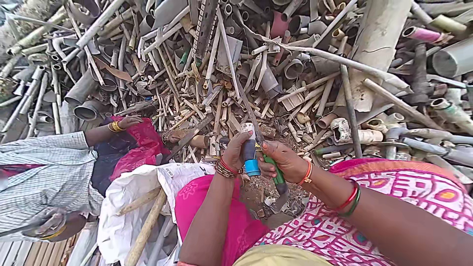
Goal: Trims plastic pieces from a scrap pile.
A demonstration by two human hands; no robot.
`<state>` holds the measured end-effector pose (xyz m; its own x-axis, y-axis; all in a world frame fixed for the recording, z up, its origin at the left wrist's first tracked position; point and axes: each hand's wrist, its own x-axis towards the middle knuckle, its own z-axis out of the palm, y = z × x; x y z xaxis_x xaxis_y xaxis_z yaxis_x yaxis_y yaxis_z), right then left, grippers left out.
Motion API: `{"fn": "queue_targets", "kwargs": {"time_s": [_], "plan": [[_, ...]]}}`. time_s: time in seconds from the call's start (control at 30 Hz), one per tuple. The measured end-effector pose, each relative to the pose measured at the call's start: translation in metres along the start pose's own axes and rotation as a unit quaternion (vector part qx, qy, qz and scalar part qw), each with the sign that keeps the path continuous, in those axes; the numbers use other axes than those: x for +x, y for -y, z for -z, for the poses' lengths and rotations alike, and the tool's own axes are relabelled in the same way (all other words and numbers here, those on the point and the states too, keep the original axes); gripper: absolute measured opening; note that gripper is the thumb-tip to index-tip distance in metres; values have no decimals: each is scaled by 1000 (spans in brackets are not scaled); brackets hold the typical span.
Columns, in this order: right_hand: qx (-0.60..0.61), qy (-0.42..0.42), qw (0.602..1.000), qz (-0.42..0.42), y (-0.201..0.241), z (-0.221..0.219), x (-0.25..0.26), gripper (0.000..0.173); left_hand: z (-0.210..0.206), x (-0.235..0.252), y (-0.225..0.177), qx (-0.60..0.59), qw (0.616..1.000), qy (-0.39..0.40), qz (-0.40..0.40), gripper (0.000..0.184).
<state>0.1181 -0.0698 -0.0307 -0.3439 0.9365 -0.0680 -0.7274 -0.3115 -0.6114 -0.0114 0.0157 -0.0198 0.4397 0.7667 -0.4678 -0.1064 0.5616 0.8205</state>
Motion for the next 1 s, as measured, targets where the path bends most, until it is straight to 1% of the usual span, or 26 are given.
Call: {"fn": "queue_targets", "kwargs": {"time_s": [0.03, 0.07, 0.1, 0.13, 0.2, 0.23, 0.3, 0.37, 0.43, 0.5, 0.53, 0.57, 0.6, 0.63, 0.7, 0.73, 0.77, 0.8, 0.83, 0.87, 0.9, 0.93, 1.0], "plan": [[5, 13, 1000, 2, 3, 1, -1, 30, 5, 0, -3, -44, 999, 22, 0, 17], [8, 28, 1000, 0, 4, 1, -2, 30, 5, -1, -5, -58, 998, 24, -9, 19], [9, 38, 999, -6, 4, -2, -4, 30, 4, -3, -6, -53, 998, 6, -20, 21], [3, 44, 999, -15, 3, -5, -5, 30, 0, -4, -6, -22, 999, -30, -35, 20], [-9, 42, 999, -33, -1, -11, -6, 30, -7, -4, -7, 94, 988, -111, -57, 14], [-10, 40, 998, -36, -3, -13, -6, 29, -8, -2, -7, 165, 974, -143, -63, 24], [-7, 39, 999, -37, -4, -14, -7, 28, -10, -2, -7, 304, 932, -178, -79, 49], [3, 28, 999, -41, -8, -13, -8, 28, -3, 7, 2, 408, 888, -195, -88, 65], [23, 22, 998, -46, -12, -13, -6, 30, 12, 30, 17, 487, 838, -225, -98, 77], [48, 18, 998, -43, -16, -12, -5, 32, 17, 40, 25, 537, 801, -250, -83, 81], [58, 16, 997, -41, -17, -11, -4, 33, 13, 38, 22, 547, 794, -256, -67, 80], [65, 15, 997, -40, -17, -11, -4, 34, 5, 32, 13, 547, 795, -258, -40, 77], [73, 13, 996, -40, -18, -11, -4, 36, -6, 22, 1, 531, 809, -253, -11, 75], [81, 12, 996, -43, -18, -11, -4, 37, -10, 17, -4, 512, 819, -258, -9, 72], [82, 24, 995, -42, -17, -9, -2, 34, -7, 17, -1, 456, 847, -268, -48, 70], [76, 37, 996, -31, -14, -7, -1, 32, -3, 18, 3, 399, 875, -263, -74, 67], [70, 47, 996, -11, -10, -5, -1, 30, 0, 19, 8, 306, 915, -246, -93, 57], [62, 51, 997, 15, -3, -3, -1, 32, 1, 22, 13, 182, 953, -224, -91, 38], [52, 49, 997, 40, 6, -1, -1, 35, 0, 24, 15, 45, 977, -195, -76, 12], [46, 44, 996, 58, 14, 2, -3, 36, -2, 20, 12, -83, 985, -139, -51, 18], [46, 39, 996, 67, 20, 4, -6, 37, -3, 14, 10, -169, 980, -89, -49, 25], [40, 28, 997, 67, 25, 5, -8, 38, -3, 10, 9, -219, 972, -47, -65, 24], [-7, -20, 997, 69, 32, 0, -13, 38, 2, 8, 10, -250, 963, 13, -98, 18]]}}
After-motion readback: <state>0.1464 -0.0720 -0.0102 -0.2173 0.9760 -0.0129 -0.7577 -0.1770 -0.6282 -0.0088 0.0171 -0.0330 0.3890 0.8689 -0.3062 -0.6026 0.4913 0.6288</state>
